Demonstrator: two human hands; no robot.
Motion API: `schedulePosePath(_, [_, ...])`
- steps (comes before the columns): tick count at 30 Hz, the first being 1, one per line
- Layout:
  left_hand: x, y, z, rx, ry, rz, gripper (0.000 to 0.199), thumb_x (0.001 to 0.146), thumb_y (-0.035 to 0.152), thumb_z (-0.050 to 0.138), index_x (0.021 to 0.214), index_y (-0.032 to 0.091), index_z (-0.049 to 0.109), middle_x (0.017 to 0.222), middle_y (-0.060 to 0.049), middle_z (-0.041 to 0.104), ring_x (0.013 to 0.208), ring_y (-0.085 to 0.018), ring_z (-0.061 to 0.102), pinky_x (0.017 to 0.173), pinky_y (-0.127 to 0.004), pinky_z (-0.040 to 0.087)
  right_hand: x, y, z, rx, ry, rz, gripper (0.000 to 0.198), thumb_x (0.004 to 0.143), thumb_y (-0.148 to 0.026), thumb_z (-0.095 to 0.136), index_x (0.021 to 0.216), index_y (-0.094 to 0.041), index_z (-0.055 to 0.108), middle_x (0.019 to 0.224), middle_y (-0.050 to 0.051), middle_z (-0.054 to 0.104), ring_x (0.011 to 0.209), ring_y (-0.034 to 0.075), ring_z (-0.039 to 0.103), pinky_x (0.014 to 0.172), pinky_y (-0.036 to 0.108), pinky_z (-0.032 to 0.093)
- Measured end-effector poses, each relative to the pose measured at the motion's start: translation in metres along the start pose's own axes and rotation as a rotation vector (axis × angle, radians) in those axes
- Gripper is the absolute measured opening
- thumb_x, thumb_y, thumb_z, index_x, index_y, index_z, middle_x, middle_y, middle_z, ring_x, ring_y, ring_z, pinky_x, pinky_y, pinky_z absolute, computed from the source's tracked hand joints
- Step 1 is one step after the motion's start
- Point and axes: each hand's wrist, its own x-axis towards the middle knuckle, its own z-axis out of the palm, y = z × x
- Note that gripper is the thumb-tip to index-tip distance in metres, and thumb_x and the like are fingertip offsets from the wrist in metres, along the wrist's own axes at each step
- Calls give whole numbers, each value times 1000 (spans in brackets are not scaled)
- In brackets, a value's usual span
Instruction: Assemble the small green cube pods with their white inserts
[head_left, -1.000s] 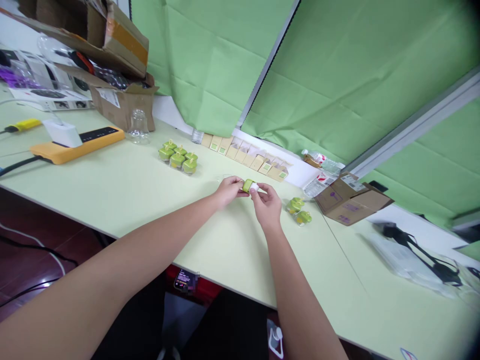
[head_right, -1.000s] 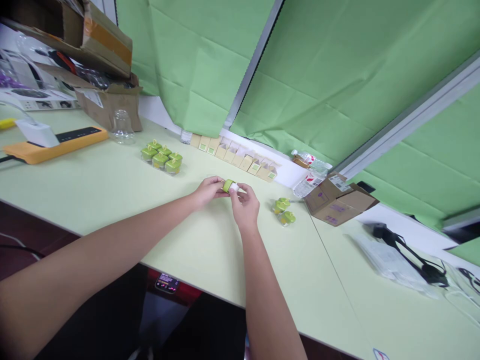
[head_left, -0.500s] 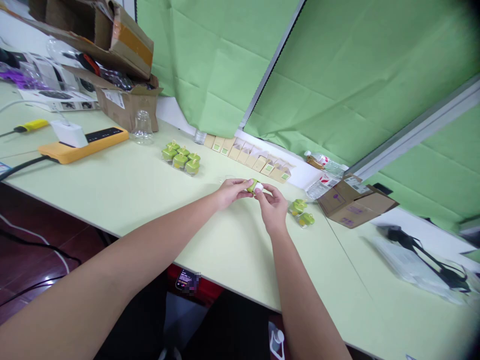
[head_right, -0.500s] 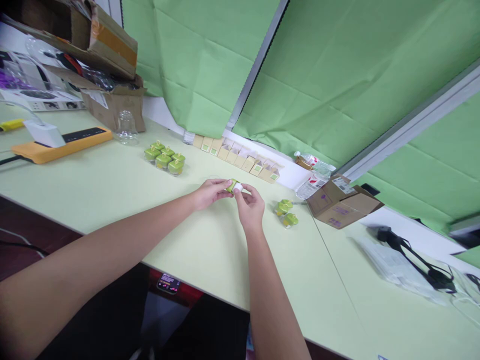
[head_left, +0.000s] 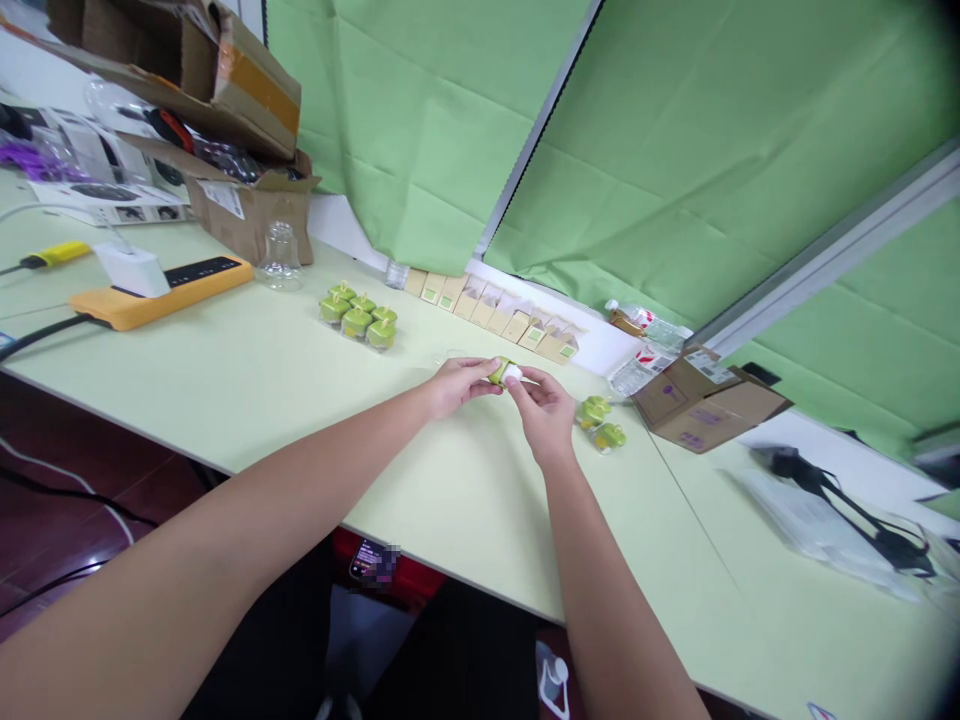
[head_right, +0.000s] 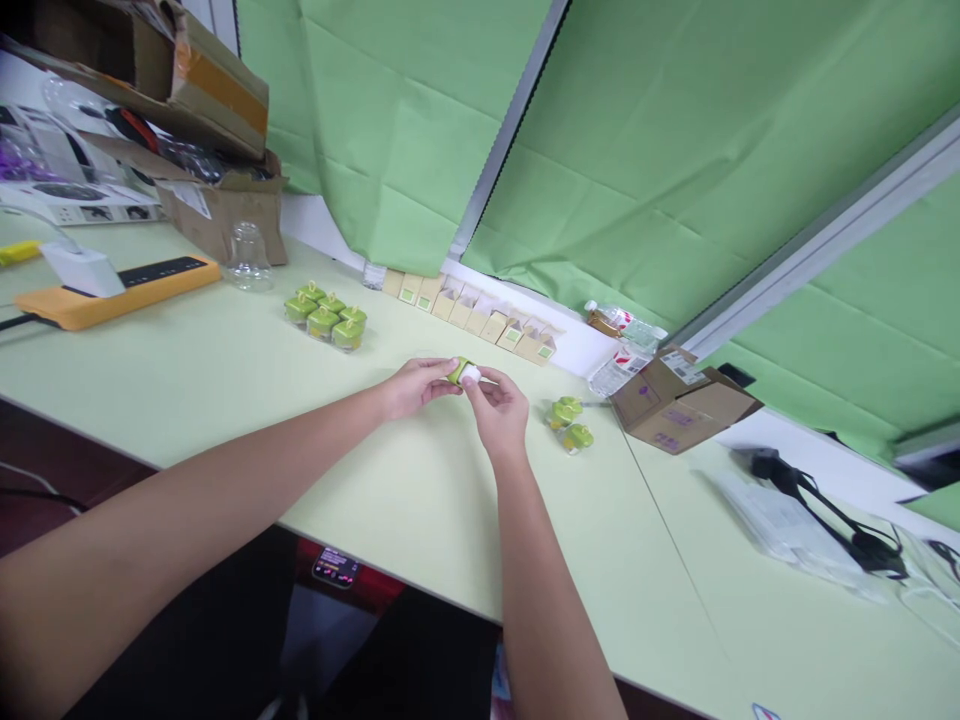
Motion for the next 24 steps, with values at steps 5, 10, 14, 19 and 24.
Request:
schedulePosePath(5, [-1, 0, -1, 12, -7, -10, 31, 76, 34, 80, 94, 10, 76, 107, -12, 72, 90, -17, 68, 97, -38, 53, 0, -1, -2, -25, -22, 9, 40, 70, -44, 82, 99, -18, 69, 91, 9, 76, 83, 23, 72, 81, 39, 59])
schedulePosePath(10, [-1, -1, 3, 3, -14, 4, 33, 74, 36, 80, 96, 11, 76, 107, -11, 72, 90, -17, 69, 98, -37, 52, 0, -3, -1, -53, 27, -14, 40, 72, -48, 79, 98, -19, 68, 95, 8, 74, 79, 20, 71, 79, 38, 59])
schedulePosePath(14, [-3, 0, 8, -2, -22, 15, 32, 73, 35, 81, 94, 12, 76, 104, -10, 73, 86, -15, 68, 100, -37, 51, 1, 0, 0, -35, 95, -65, 35, 78, -49, 73, 96, -19, 69, 93, 6, 73, 79, 19, 70, 80, 38, 60])
schedulePosePath(19, [-5, 3, 11, -6, -31, 3, 34, 72, 35, 82, 95, 11, 76, 104, -10, 72, 89, -15, 68, 102, -37, 49, 2, 3, 0, -20, 127, -55, 35, 77, -47, 75, 96, -18, 70, 92, 6, 74, 80, 20, 71, 81, 40, 60])
schedulePosePath(24, [-5, 4, 10, -7, -39, 0, 33, 72, 34, 82, 94, 10, 76, 101, -9, 72, 89, -16, 68, 101, -38, 50, 2, 3, -2, -8, 119, -33, 36, 75, -46, 77, 96, -18, 72, 94, 7, 75, 81, 20, 71, 82, 39, 59])
